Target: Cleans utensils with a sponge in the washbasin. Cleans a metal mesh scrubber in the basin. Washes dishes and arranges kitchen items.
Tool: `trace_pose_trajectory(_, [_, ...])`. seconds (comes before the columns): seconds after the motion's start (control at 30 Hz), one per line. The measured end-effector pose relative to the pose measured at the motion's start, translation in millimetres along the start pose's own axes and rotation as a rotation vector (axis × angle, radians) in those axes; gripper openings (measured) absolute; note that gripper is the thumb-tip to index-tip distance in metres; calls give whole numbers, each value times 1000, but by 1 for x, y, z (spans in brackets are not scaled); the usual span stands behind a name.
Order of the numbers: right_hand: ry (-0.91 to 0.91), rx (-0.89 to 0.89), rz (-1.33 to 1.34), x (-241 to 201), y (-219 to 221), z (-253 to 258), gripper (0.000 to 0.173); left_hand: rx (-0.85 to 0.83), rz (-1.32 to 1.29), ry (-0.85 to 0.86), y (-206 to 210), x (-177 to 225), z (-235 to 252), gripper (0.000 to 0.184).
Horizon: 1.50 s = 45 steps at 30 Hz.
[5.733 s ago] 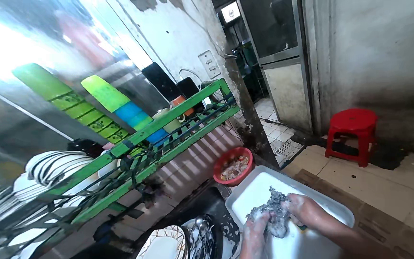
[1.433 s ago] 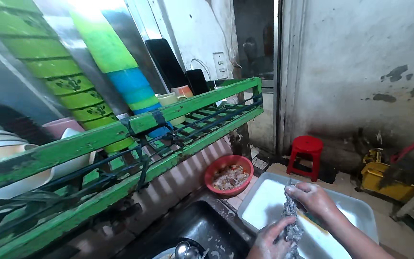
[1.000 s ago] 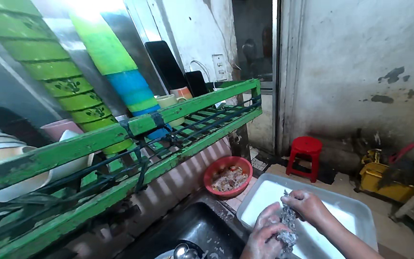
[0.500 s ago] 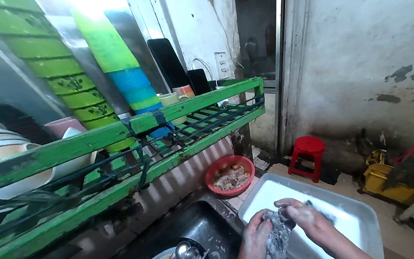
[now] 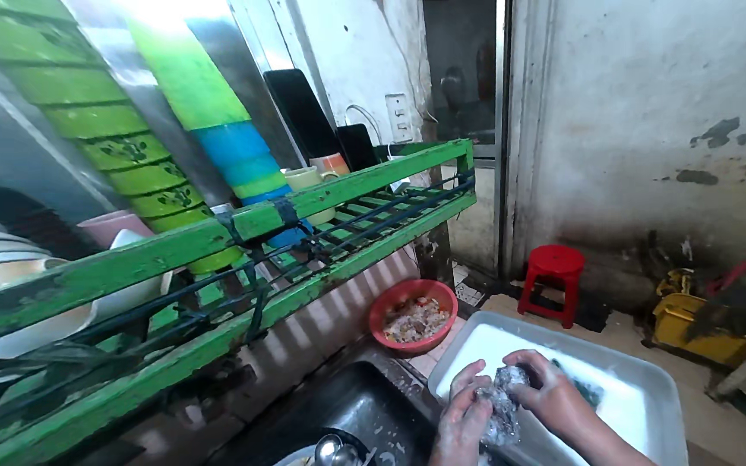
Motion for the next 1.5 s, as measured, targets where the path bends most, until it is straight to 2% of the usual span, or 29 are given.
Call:
trace_pose_trajectory(0.07, [-105, 51, -144, -13, 0, -4, 39, -13, 48, -24, 8, 0, 0, 28])
trace_pose_trajectory(0.13, [-170, 97, -176, -22, 1, -8, 36, 43, 66, -66, 10, -2, 1, 27])
trace_pose_trajectory(0.27, [-29, -27, 65, -16, 4, -8, 47, 183, 2, -75, 5, -3, 1, 28])
trace_pose_trajectory(0.37, [-44, -161, 156, -19, 8, -15, 61, 234, 24, -61, 7, 0, -2, 29])
trace_pose_trajectory(0.43, [-67, -204, 202, -23, 9, -18, 67, 247, 55, -18, 10, 7, -2, 35])
trace_pose_trajectory(0.5, [-73, -179, 212, -23, 6, -17, 68, 178, 146, 80, 14, 12, -2, 55])
trace_pose_trajectory(0.57, [-64, -169, 188, -21, 2, -13, 61, 136, 238, 125, 18, 15, -2, 67])
trace_pose_trajectory(0.63, [-47, -156, 149, -20, -2, -10, 53, 115, 279, 45, 18, 12, -3, 70])
trace_pose_trajectory(0.73, [-35, -120, 118, -22, -8, -7, 44, 68, 285, -128, 19, 3, -7, 58])
trace_pose_trajectory(0.8, [-78, -130, 44, -28, -7, -9, 39, 98, 302, -190, 19, 3, -8, 45])
trace_pose_trajectory(0.9, [-202, -119, -58, -32, -5, -6, 32, 140, 380, -226, 15, 5, -8, 45])
trace_pose_trajectory(1.0, [-171, -103, -178, -1, -19, 19, 34, 155, 427, -291, 10, 4, -11, 43])
trace_pose_trajectory(1.1, [46, -157, -483, 64, -28, 47, 37, 255, 389, -279, -4, 1, -20, 38])
trace_pose_trajectory(1.2, [227, -290, -713, 123, -9, 49, 55, 405, 360, -174, -23, 5, -28, 40])
trace_pose_trajectory(1.3, [272, -343, -758, 148, 7, 38, 84, 474, 371, -133, -29, 14, -31, 41])
trace_pose_trajectory(1.33, [248, -353, -766, 151, 12, 36, 88, 476, 390, -144, -27, 17, -32, 41])
trace_pose_trajectory(1.4, [208, -375, -805, 157, 17, 33, 85, 466, 396, -191, -22, 17, -35, 41])
trace_pose_trajectory(1.5, [224, -362, -844, 152, 17, 36, 70, 477, 367, -206, -19, 13, -38, 39])
Point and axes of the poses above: each hand's wrist, its own z-axis towards the middle knuckle, its own y-axis out of the palm, x = y × z, the point moved 8 cm from there along z, towards the middle knuckle, and after that the axes turned 15 degrees about -z, right-handed, at the moved point
